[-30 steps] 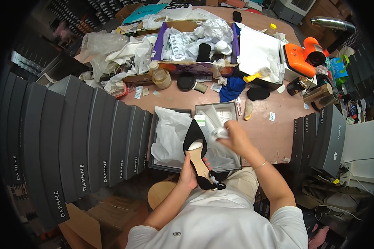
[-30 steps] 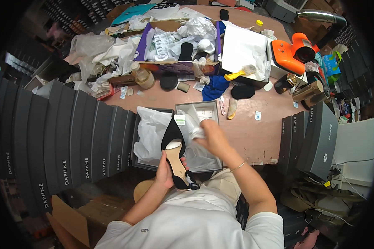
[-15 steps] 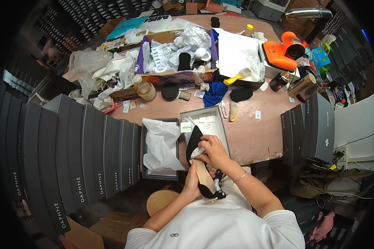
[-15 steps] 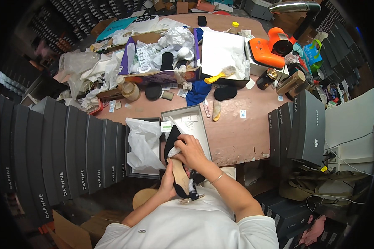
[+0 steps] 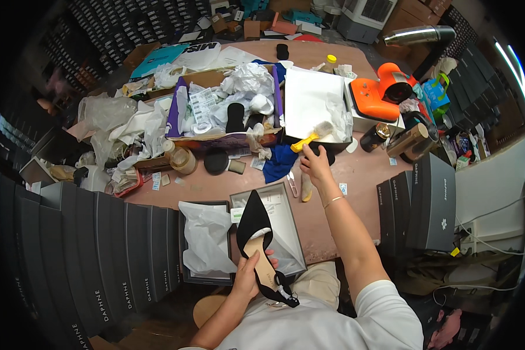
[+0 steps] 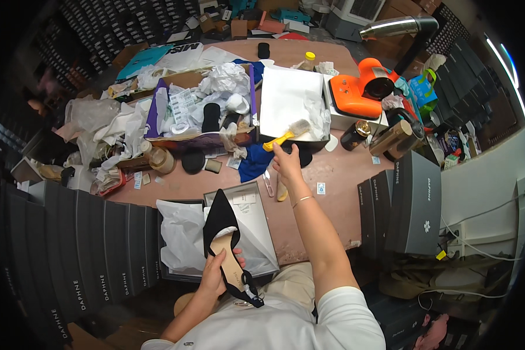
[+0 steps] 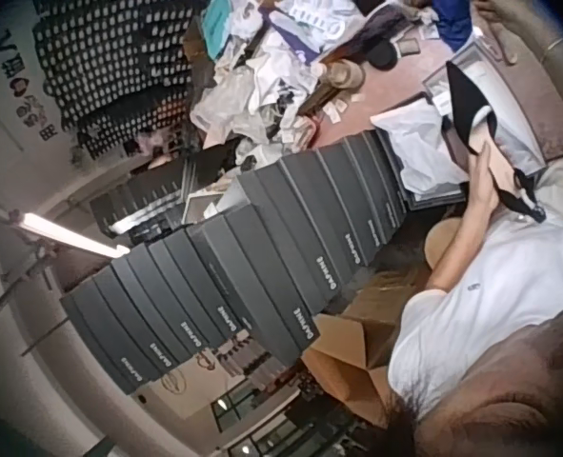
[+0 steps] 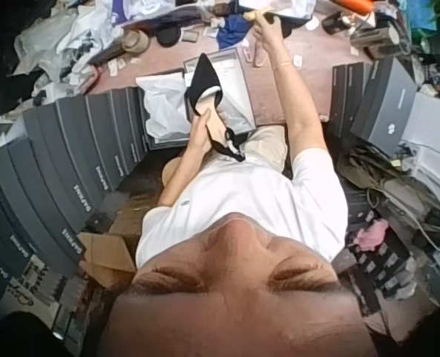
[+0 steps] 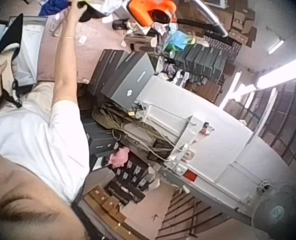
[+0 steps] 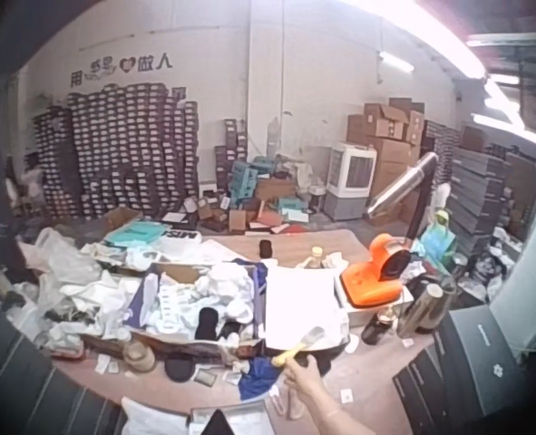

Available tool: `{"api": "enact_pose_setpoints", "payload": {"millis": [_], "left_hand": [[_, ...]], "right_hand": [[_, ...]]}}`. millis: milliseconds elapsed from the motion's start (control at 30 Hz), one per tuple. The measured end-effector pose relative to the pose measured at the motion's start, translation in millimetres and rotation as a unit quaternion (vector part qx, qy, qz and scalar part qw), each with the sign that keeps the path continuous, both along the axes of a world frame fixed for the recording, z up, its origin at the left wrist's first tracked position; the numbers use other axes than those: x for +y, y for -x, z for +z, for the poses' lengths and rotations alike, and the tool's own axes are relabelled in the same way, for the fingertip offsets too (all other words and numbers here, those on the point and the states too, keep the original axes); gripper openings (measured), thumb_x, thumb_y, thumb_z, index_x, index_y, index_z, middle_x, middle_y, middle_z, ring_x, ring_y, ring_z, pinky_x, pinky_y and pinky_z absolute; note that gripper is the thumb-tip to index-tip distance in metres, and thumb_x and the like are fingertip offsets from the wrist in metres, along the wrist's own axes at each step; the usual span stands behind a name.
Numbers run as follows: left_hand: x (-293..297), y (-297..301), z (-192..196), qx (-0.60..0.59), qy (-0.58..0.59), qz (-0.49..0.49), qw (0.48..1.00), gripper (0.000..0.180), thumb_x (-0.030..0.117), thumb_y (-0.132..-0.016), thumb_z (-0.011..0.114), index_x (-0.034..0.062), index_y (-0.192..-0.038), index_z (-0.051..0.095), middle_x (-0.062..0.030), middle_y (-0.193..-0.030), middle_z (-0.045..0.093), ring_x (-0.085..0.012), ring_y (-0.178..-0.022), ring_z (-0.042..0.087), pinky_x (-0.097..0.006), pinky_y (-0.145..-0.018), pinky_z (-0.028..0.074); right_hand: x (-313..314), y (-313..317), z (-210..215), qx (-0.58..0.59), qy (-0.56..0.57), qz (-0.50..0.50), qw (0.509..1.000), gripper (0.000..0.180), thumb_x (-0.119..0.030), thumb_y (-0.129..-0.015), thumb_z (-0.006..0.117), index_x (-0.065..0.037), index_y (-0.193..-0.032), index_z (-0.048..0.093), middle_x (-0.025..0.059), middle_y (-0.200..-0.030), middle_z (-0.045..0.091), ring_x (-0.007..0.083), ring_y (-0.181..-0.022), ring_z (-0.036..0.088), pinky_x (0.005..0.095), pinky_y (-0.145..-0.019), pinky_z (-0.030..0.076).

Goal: Inspecting a pair of high-heeled shoes for quality, brushing off dust, and wrapping them in tissue paper before placing them in a shoebox.

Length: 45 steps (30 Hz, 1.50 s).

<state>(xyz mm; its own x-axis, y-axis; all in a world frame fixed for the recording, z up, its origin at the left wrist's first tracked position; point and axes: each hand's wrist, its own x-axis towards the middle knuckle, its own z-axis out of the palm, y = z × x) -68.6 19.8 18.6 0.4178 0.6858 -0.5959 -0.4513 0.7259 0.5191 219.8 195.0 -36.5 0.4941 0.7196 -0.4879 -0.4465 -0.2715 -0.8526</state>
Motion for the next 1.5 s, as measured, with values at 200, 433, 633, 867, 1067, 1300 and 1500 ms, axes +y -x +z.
{"api": "enact_pose_setpoints", "payload": {"millis": [200, 433, 633, 867, 1067, 1300, 1500], "left_hand": [[8, -10, -8, 0.024, 0.017, 0.0, 1.0, 0.03, 0.011, -0.091, 0.05, 0.0028, -0.119, 0.049, -0.0109, -0.104, 0.06, -0.0194, -0.082, 0.061, -0.035, -0.073, 0.053], [7, -2, -18, 0.076, -0.039, 0.017, 0.996, 0.025, 0.009, -0.087, 0.06, 0.0062, -0.109, 0.05, -0.0062, -0.092, 0.059, -0.0123, -0.072, 0.056, -0.028, -0.064, 0.048], [-1, 4, -12, 0.129, -0.137, -0.012, 0.982, 0.018, 0.006, -0.088, 0.059, 0.0054, -0.103, 0.051, -0.0041, -0.086, 0.055, -0.0113, -0.07, 0.054, -0.027, -0.061, 0.046], [2, 37, 0, 0.108, -0.139, -0.004, 0.984, 0.026, 0.002, -0.085, 0.057, 0.0033, -0.109, 0.048, -0.0042, -0.08, 0.054, -0.0115, -0.066, 0.054, -0.027, -0.06, 0.048], [-2, 63, 36, -0.026, -0.034, -0.054, 0.998, 0.013, 0.011, -0.088, 0.053, -0.0021, -0.086, 0.056, -0.0096, -0.076, 0.057, -0.0189, -0.068, 0.057, -0.031, -0.065, 0.049], [-3, 86, 32, -0.18, 0.073, -0.069, 0.979, 0.022, 0.018, -0.088, 0.051, -0.001, -0.099, 0.054, -0.0105, -0.084, 0.057, -0.0195, -0.072, 0.056, -0.033, -0.069, 0.049], [-1, 77, 24, -0.345, 0.155, -0.03, 0.925, 0.042, 0.032, -0.095, 0.047, 0.0055, -0.129, 0.046, -0.005, -0.078, 0.049, -0.0167, -0.072, 0.049, -0.032, -0.066, 0.049]], "right_hand": [[38, -16, -70, 0.175, -0.135, -0.104, 0.97, 0.02, -0.005, -0.088, 0.056, -0.004, -0.106, 0.048, 0.0103, -0.092, 0.057, 0.0212, -0.071, 0.061, 0.0361, -0.064, 0.054], [-109, 23, 17, -0.075, -0.119, 0.144, 0.98, 0.051, 0.001, -0.088, 0.048, -0.009, -0.137, 0.04, 0.0071, -0.087, 0.058, 0.0113, -0.062, 0.055, 0.0263, -0.055, 0.05], [-146, 21, 74, -0.67, -0.11, 0.257, 0.688, 0.051, -0.008, -0.087, 0.057, -0.019, -0.135, 0.048, 0.0037, -0.073, 0.051, 0.0151, -0.051, 0.053, 0.0289, -0.044, 0.045], [-173, 43, 121, -0.724, -0.204, 0.315, 0.579, 0.045, -0.018, -0.083, 0.064, -0.022, -0.126, 0.056, 0.0044, -0.068, 0.049, 0.0181, -0.048, 0.053, 0.032, -0.041, 0.044], [-162, 31, 107, -0.711, -0.119, 0.245, 0.649, 0.044, -0.013, -0.082, 0.066, -0.019, -0.125, 0.059, 0.0077, -0.071, 0.052, 0.0242, -0.057, 0.056, 0.0361, -0.049, 0.046], [-180, 61, 72, -0.666, -0.159, 0.252, 0.684, 0.046, -0.015, -0.084, 0.066, -0.02, -0.128, 0.056, 0.0093, -0.077, 0.056, 0.0266, -0.06, 0.059, 0.0374, -0.053, 0.048], [-183, 52, 41, -0.615, -0.115, 0.257, 0.737, 0.04, -0.016, -0.088, 0.062, -0.013, -0.127, 0.057, 0.0139, -0.085, 0.062, 0.033, -0.071, 0.062, 0.0385, -0.061, 0.049]]}}
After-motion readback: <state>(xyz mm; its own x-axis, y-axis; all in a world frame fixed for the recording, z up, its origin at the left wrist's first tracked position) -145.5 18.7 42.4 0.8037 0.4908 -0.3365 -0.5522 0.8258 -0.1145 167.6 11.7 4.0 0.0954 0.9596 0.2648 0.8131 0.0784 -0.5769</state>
